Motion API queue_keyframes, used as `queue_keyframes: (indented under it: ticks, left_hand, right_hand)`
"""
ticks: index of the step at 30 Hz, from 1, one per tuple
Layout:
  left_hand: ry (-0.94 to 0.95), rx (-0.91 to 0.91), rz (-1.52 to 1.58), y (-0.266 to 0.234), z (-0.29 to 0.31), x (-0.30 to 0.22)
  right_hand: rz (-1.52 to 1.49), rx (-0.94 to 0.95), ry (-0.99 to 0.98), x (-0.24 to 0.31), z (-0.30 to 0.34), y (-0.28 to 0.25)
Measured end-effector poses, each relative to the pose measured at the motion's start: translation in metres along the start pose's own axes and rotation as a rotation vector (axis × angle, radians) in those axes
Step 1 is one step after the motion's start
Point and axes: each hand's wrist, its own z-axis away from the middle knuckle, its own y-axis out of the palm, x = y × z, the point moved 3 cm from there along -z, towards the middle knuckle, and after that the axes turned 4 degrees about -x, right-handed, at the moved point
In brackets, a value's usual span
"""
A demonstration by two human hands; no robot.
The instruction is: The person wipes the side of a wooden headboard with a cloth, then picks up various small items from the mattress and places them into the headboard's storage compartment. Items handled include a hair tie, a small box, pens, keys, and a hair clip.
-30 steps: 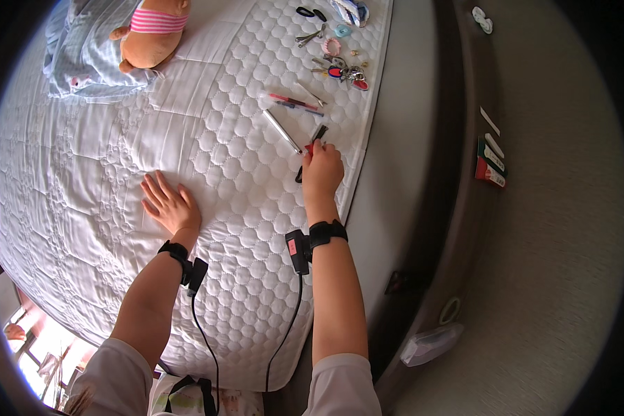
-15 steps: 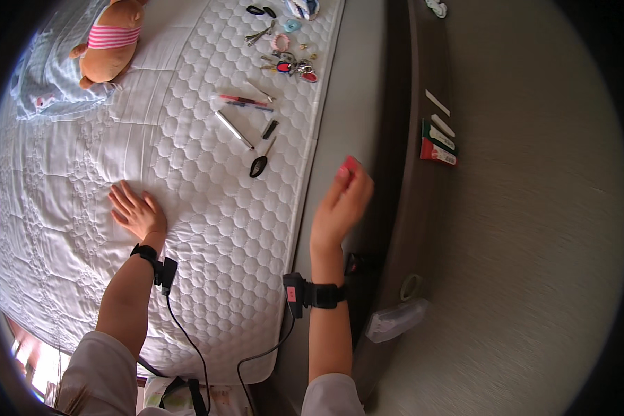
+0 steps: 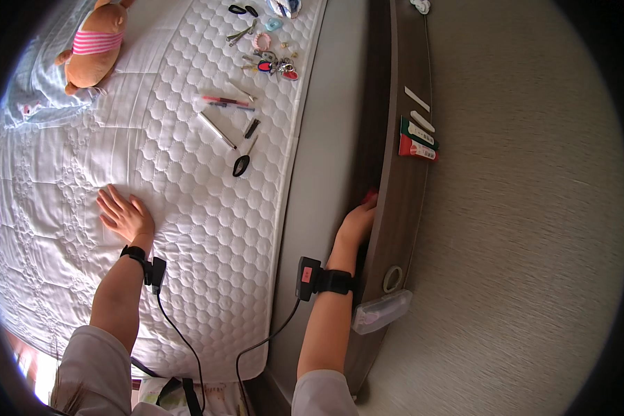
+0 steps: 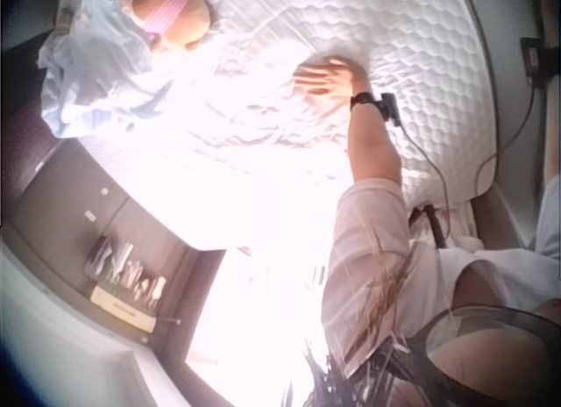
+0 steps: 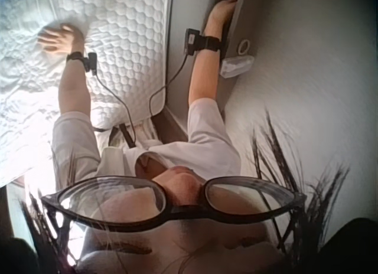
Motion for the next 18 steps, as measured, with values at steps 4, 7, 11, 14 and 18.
queue_keyframes:
  ticks: [4,7,11,14,18]
  left_hand:
    - [-0.006,0.013,0.008,0.000,0.000,0.000]
    - [-0.010,0.016,0.016,0.000,0.000,0.000]
    - [-0.005,0.002,0.017,0.000,-0.001,0.000]
    - [-0.005,0.003,0.020,0.000,-0.001,0.000]
    - [-0.010,0.012,0.020,0.000,-0.001,0.000]
  right_hand:
    - [-0.029,0.010,0.007,0.004,0.003,-0.003]
    - [-0.143,0.064,-0.144,0.007,0.015,-0.009]
    - [-0.057,0.172,-0.309,-0.001,0.019,-0.003]
    - [0.061,0.217,-0.355,-0.011,0.008,0.006]
    - [0.028,0.289,-0.292,-0.014,-0.003,0.013]
